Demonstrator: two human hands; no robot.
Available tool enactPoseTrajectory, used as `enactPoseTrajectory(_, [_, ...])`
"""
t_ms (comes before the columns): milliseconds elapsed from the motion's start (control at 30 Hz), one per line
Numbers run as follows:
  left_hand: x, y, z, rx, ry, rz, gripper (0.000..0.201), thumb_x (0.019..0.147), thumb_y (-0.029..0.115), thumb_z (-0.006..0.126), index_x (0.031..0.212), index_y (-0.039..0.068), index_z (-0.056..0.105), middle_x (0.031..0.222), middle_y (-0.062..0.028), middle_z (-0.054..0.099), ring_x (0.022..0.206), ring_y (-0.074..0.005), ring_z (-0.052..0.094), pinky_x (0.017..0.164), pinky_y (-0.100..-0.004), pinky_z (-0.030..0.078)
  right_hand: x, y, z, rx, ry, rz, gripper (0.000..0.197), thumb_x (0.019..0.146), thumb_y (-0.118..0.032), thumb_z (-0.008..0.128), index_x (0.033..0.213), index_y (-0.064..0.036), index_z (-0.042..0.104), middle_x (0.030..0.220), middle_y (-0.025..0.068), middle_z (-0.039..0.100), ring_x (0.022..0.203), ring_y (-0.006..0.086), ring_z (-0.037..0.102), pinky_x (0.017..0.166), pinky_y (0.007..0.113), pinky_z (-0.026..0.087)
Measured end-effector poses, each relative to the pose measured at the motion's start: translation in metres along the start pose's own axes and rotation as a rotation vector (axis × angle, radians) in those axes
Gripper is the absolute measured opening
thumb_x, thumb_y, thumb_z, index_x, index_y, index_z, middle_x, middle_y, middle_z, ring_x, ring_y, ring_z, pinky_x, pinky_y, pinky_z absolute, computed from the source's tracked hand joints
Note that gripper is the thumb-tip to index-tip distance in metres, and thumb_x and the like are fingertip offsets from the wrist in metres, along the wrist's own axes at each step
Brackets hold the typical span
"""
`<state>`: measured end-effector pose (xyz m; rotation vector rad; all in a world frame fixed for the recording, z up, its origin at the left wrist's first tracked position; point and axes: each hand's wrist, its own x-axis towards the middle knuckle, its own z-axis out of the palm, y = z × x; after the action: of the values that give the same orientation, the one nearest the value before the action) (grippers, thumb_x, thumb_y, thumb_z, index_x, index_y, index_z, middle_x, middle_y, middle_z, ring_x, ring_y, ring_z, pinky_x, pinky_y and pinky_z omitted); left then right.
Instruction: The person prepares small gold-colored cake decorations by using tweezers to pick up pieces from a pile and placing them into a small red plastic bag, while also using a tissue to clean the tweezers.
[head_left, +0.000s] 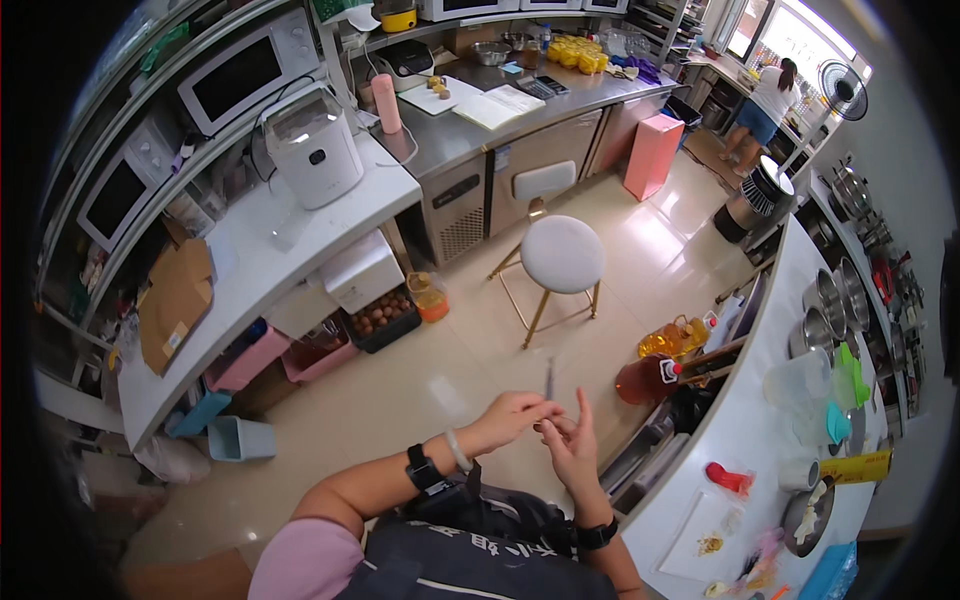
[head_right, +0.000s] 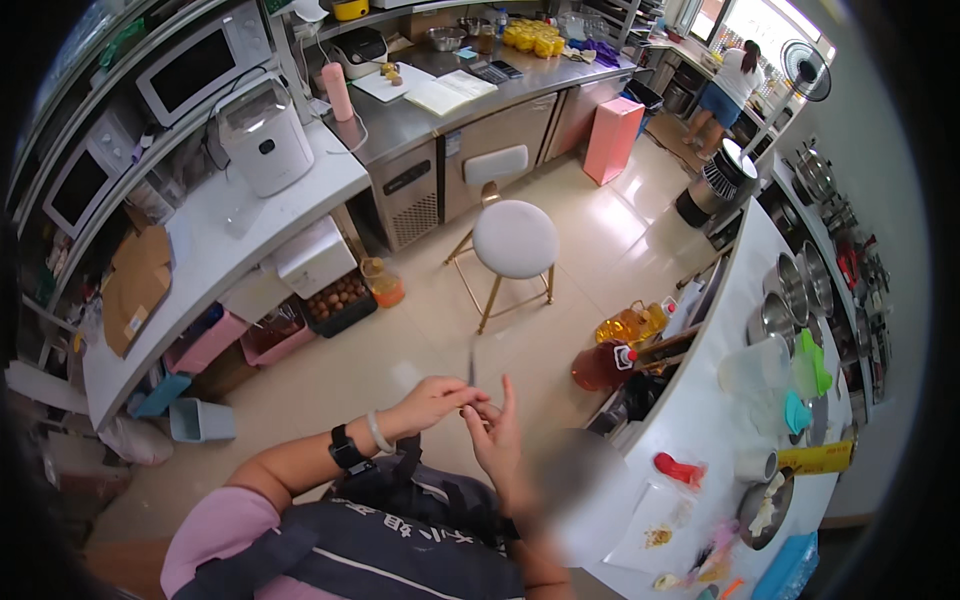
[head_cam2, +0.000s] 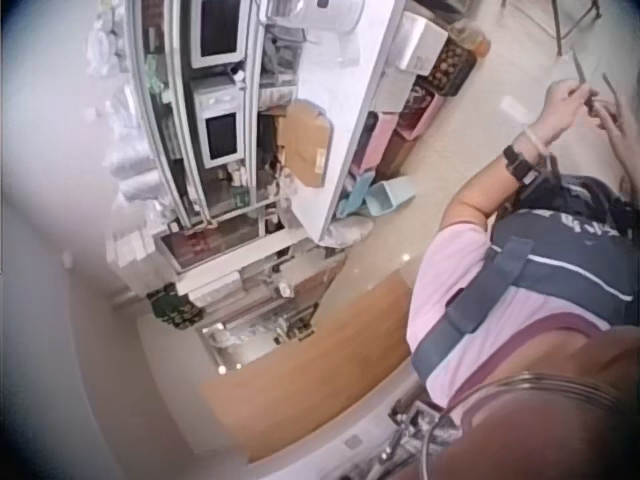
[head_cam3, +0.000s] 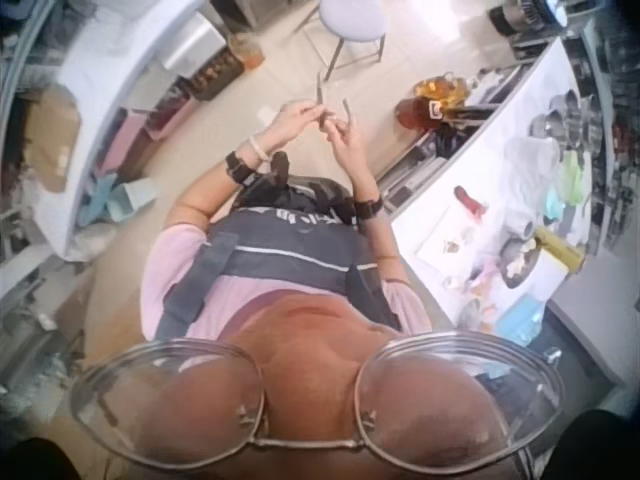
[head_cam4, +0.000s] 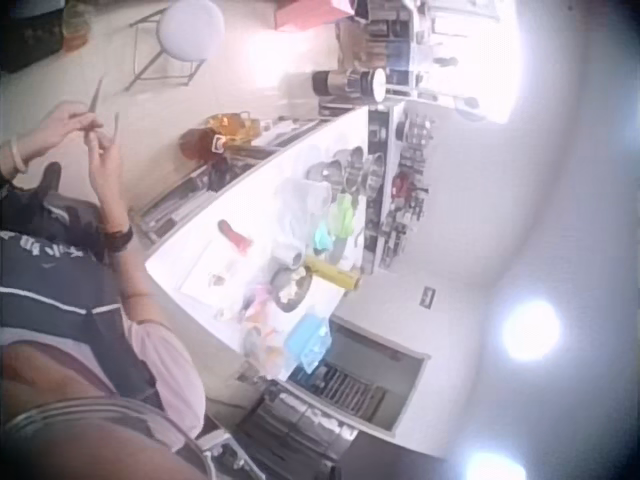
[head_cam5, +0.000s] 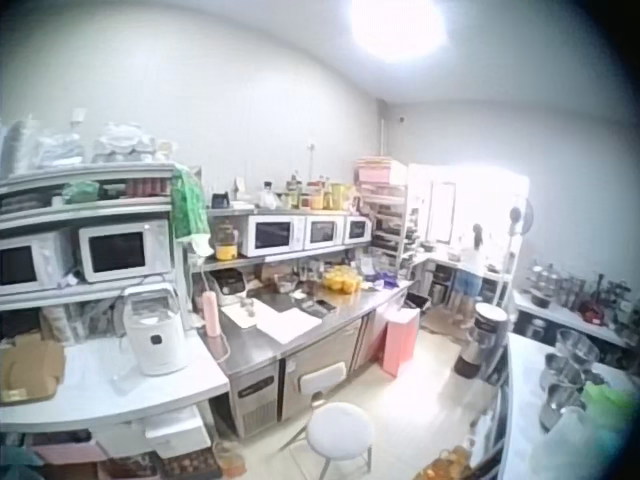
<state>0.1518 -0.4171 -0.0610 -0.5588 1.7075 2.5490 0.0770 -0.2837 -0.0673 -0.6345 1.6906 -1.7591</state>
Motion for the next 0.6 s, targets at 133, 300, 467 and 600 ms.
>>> enactPoseTrajectory(133, [-0.026,0.005,-0.112,0.283,0.339,0.204,0.028,0.092,0.022,0.047,0.093,-0.001,0.063,0.088,-0.0047,0.062,0.082,-0.0098,0.055,0.076,-0.0232,0.043,0.068,0.025,0.043,-0.04,-0.19,0.297,0.034,0.09,-0.016,0.051,0.117,0.005,0.048,0.074,0.0101,0.063,0.062,0.0118,0.06,0.059,0.022,0.049])
enactPoseTrajectory(300, [-0.036,0.002,-0.204,-0.006,0.62,0.113,0.025,0.091,0.019,0.049,0.091,-0.003,0.061,0.083,-0.0068,0.063,0.078,-0.0128,0.06,0.073,-0.0238,0.046,0.176,0.069,0.044,-0.314,-0.181,0.513,0.03,0.092,-0.024,0.048,0.101,0.0038,0.057,0.072,0.0122,0.064,0.06,0.0113,0.06,0.052,0.019,0.046])
enactPoseTrajectory(467, [-0.021,0.008,-0.283,0.0,0.777,0.078,0.025,0.091,0.019,0.048,0.091,-0.004,0.059,0.085,-0.0091,0.063,0.078,-0.0157,0.062,0.073,-0.0254,0.047,0.331,0.138,0.055,-0.135,-0.101,0.497,0.035,0.088,-0.021,0.053,0.111,0.0047,0.051,0.077,0.0103,0.064,0.059,0.0114,0.059,0.052,0.02,0.045])
enactPoseTrajectory(600, [0.017,0.04,-0.332,0.103,0.934,-0.013,0.025,0.091,0.019,0.048,0.089,-0.003,0.058,0.083,-0.0096,0.063,0.08,-0.0164,0.062,0.074,-0.0262,0.047,0.492,0.166,0.083,-0.256,-0.083,0.364,0.043,0.086,-0.022,0.055,0.119,0.0046,0.045,0.084,0.0093,0.064,0.067,0.0117,0.059,0.052,0.021,0.046])
